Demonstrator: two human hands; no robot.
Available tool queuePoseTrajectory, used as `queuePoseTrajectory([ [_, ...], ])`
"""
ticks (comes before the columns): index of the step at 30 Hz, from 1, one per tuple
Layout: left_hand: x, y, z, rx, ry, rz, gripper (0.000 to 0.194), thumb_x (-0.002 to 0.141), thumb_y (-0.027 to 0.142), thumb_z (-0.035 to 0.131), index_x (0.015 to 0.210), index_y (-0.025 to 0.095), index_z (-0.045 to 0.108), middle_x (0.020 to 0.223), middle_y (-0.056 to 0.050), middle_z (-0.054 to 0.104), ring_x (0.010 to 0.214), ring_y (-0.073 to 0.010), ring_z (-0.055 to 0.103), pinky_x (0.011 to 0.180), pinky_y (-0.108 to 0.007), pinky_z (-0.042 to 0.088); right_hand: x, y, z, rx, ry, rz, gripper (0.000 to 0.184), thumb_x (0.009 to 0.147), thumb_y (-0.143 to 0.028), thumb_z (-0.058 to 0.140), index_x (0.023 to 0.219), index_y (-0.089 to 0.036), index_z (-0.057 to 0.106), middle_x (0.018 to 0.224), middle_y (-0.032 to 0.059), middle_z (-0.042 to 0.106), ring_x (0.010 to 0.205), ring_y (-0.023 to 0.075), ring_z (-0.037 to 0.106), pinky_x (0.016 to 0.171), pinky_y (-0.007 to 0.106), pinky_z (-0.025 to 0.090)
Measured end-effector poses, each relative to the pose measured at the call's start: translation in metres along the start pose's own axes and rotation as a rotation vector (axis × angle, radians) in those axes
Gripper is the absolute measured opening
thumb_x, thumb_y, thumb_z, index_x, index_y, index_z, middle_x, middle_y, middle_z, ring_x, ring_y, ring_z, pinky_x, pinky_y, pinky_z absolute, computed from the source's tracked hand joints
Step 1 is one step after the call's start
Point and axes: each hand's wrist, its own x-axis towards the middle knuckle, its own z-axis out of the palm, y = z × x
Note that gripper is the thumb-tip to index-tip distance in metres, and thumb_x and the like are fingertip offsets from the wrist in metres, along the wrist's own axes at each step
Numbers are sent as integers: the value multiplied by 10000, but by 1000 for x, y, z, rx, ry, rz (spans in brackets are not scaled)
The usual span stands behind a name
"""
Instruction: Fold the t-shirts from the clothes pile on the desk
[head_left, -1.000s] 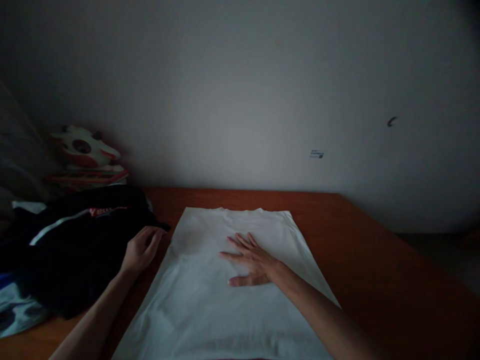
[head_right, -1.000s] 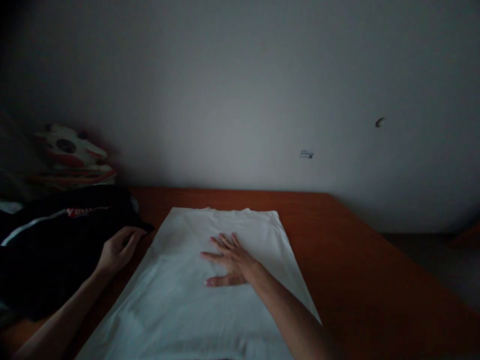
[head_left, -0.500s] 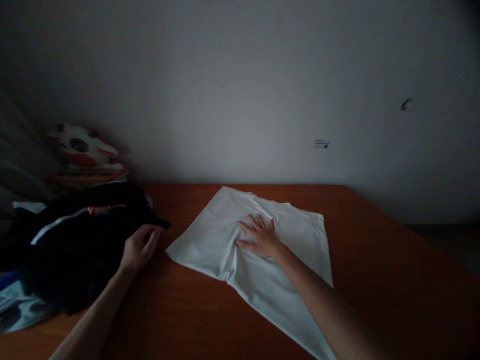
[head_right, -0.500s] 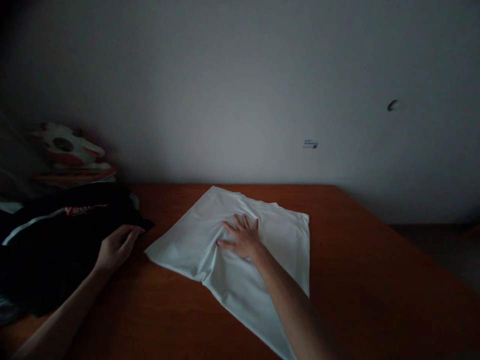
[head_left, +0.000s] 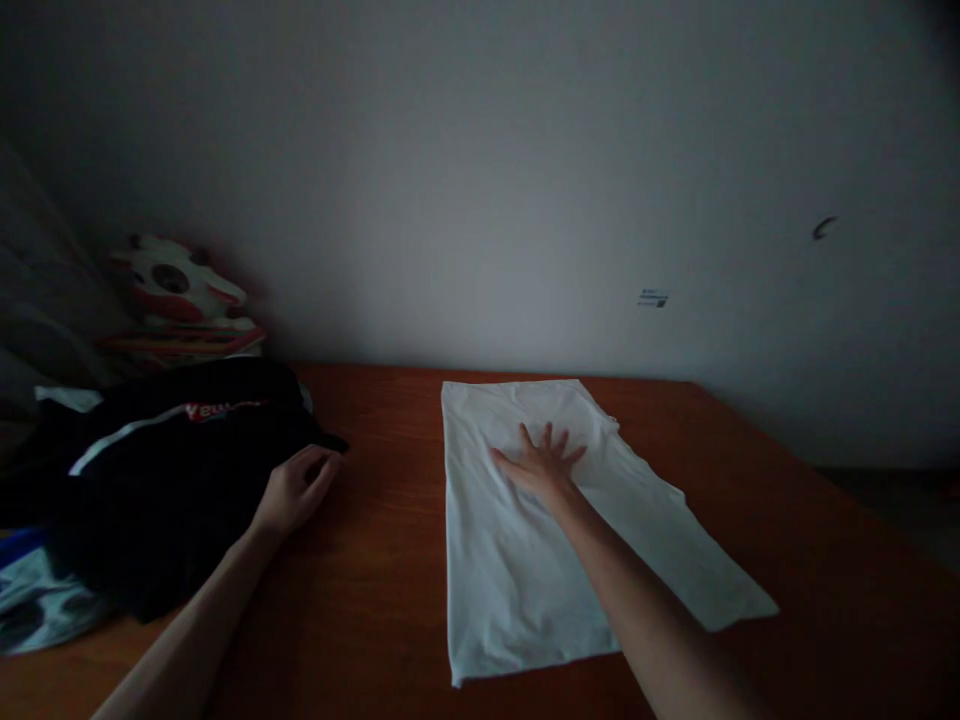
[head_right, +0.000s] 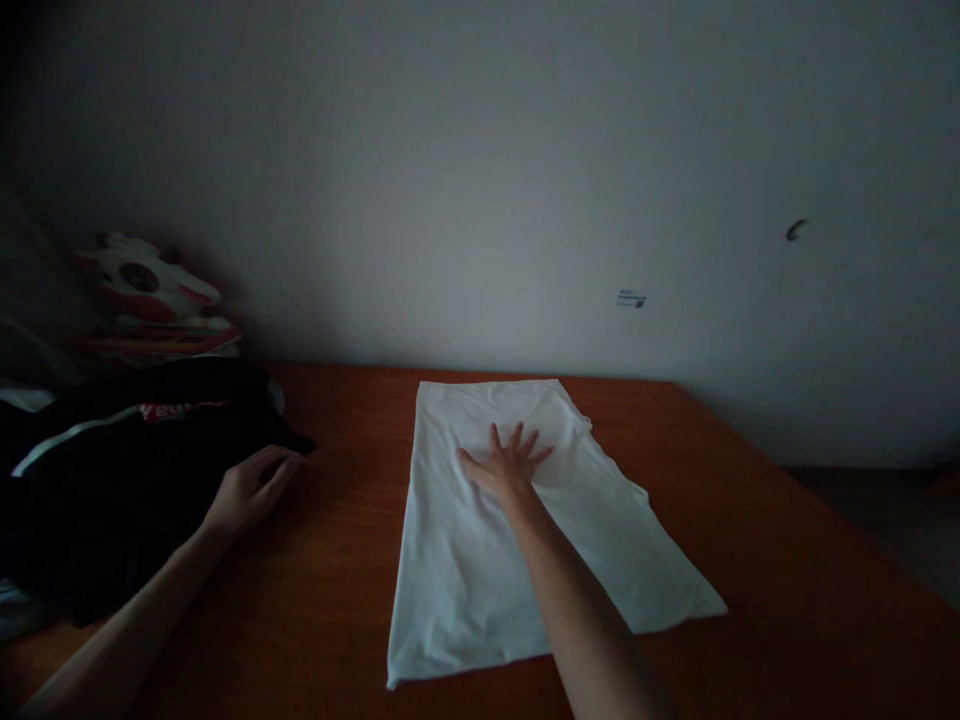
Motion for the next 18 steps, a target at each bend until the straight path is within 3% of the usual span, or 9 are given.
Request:
queuePoseTrajectory([
  [3, 0, -2, 0, -3, -21, 21, 397, 917, 536, 495, 832, 208, 701, 850, -59, 751, 794, -221, 726, 736, -305, 571, -2, 8, 12, 3, 69, -125, 973, 826, -924, 204, 1631, -380, 163, 1732, 96, 41, 1548, 471, -28, 1114, 785, -31],
  [7, -2, 2, -2, 4, -48, 55, 415, 925, 551, 488, 834, 204, 698, 834, -66, 744, 777, -219, 722, 732, -309, 573, 1, 16, 19, 31, 65, -112, 985, 802, -949, 204, 1625, -410, 156, 1733, 89, 38, 1546, 477, -40, 1102, 798, -30],
  [11, -4, 12, -3, 15, -129, 120, 438, 932, 580, 482, 829, 210, 693, 851, -67, 747, 766, -213, 722, 710, -297, 581, 7, 31, 13, 35, 88, -111, 972, 812, -942, 199, 1621, -403, 194, 1732, 94, 53, 1546, 476, -29, 1102, 797, -19],
  [18, -6, 10, 1, 13, -142, 146, 401, 942, 590, 463, 902, 253, 677, 860, -41, 754, 758, -230, 738, 684, -315, 604, 23, 81, 3, 14, 82, -12, 947, 822, -933, 197, 1621, -424, 163, 1734, 81, 49, 1549, 470, -24, 1104, 803, 16],
])
